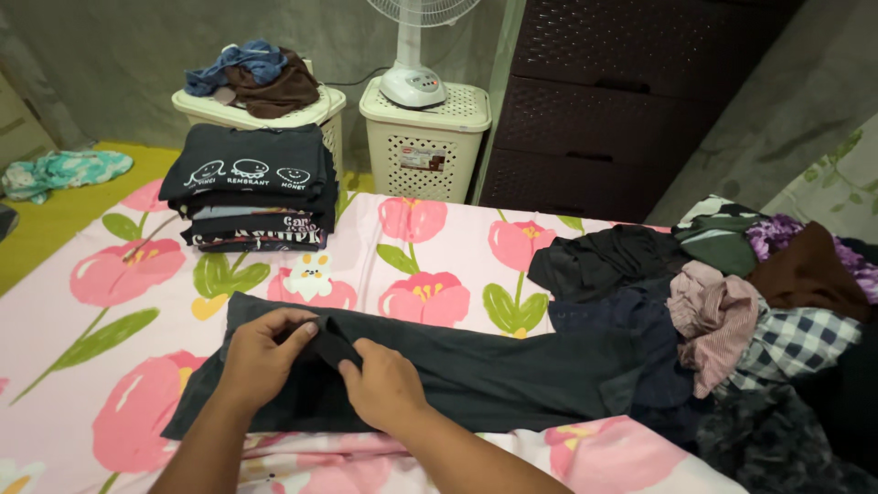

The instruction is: The person picks up a t-shirt from a bed, spreads it out by hand, and folds it into a square. Then, the person picks up a pair of patterned shorts and folds them before placing them on a stack.

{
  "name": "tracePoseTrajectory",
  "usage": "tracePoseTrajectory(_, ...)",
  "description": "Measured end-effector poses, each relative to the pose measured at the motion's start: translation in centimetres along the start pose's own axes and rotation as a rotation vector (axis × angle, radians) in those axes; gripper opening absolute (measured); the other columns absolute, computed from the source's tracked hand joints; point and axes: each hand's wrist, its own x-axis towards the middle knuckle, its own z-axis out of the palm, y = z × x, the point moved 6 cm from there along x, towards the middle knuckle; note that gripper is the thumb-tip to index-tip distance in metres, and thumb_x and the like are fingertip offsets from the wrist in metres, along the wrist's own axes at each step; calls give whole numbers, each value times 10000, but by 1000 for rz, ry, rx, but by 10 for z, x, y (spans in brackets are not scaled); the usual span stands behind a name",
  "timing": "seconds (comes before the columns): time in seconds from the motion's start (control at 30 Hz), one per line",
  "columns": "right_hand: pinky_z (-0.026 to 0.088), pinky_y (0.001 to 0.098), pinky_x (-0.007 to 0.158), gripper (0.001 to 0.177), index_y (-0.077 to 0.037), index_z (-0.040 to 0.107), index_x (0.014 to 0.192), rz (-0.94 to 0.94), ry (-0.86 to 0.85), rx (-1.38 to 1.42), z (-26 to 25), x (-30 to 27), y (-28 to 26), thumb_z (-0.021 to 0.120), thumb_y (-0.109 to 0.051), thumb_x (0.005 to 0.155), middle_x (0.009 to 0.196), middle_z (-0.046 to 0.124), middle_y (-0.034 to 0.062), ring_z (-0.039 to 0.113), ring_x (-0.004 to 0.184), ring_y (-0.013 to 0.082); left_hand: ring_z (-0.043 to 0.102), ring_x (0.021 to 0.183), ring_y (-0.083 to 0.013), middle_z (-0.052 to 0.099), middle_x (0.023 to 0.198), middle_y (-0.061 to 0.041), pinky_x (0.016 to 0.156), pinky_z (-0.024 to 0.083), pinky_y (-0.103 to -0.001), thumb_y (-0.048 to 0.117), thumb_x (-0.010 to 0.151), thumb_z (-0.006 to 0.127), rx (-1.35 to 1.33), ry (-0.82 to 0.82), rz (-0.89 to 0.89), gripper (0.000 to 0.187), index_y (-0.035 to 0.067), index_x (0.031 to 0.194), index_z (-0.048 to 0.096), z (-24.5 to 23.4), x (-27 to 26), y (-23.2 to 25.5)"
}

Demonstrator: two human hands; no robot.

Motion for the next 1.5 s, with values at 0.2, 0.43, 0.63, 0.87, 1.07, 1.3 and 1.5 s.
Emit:
tracePoseTrajectory(0.2, 526, 475, 821, 296, -48, 647, 1069, 221, -37, 166, 4, -4, 25, 662, -301, 916, 984, 709, 221, 673, 962, 412, 706, 936, -312, 763, 996, -107, 793, 543, -412, 285, 918, 668, 669, 42, 311, 212, 127, 1029, 754, 25, 18, 47)
tracePoseTrajectory(0.43, 532, 487, 804, 317, 11, 663, 925, 297, -256, 102, 20, -20, 61, 691, -304, 927, 918, 690, 241, 688, 919, 420, 679, 892, -337, 730, 890, -108, 805, 518, -464, 309, 916, 635, 805, -135, 339, 189, 154, 964, 731, 80, 36, 10)
tracePoseTrajectory(0.63, 545, 528, 862, 421, 18, 683, 933, 387, -460, -33, 20, -24, 79, 561, -377, 1014, 958, 697, 257, 696, 945, 453, 639, 918, -264, 680, 878, -39, 820, 469, -450, 317, 896, 651, 948, -57, 520, 164, 170, 930, 714, 101, 45, -12)
tracePoseTrajectory(0.87, 521, 500, 905, 408, -61, 703, 1055, 167, -180, -376, -37, 29, 79, 582, -436, 949, 1061, 696, 192, 659, 1025, 385, 608, 996, -221, 661, 961, 14, 914, 428, -446, 292, 937, 649, 951, 88, 626, 117, 194, 959, 710, 104, 50, -4)
tracePoseTrajectory(1.07, 386, 671, 999, 619, -102, 480, 1406, -277, -173, -650, -52, 27, 142, 635, -413, 893, 1409, 548, 196, 502, 1279, 416, 597, 1080, -238, 667, 1072, -13, 963, 407, -465, 263, 881, 657, 995, -12, 684, 196, 179, 1053, 697, 129, 43, 7)
tracePoseTrajectory(1.3, 421, 559, 1115, 493, -298, 534, 1463, 434, -526, -1017, -175, 12, 242, 543, -263, 972, 1470, 553, 96, 507, 1388, 320, 555, 1190, -296, 648, 1194, -97, 1038, 354, -478, 358, 847, 684, 871, -136, 431, 478, 141, 1269, 630, 146, 33, -5)
tracePoseTrajectory(1.5, 367, 539, 1170, 757, -346, 570, 1403, 849, -388, -883, -262, -16, 269, 916, -303, 730, 1530, 460, 60, 392, 1467, 323, 602, 1163, -302, 699, 1100, -90, 1068, 406, -452, 551, 874, 652, 1175, -406, 211, 497, 146, 1161, 645, 145, 42, 0)
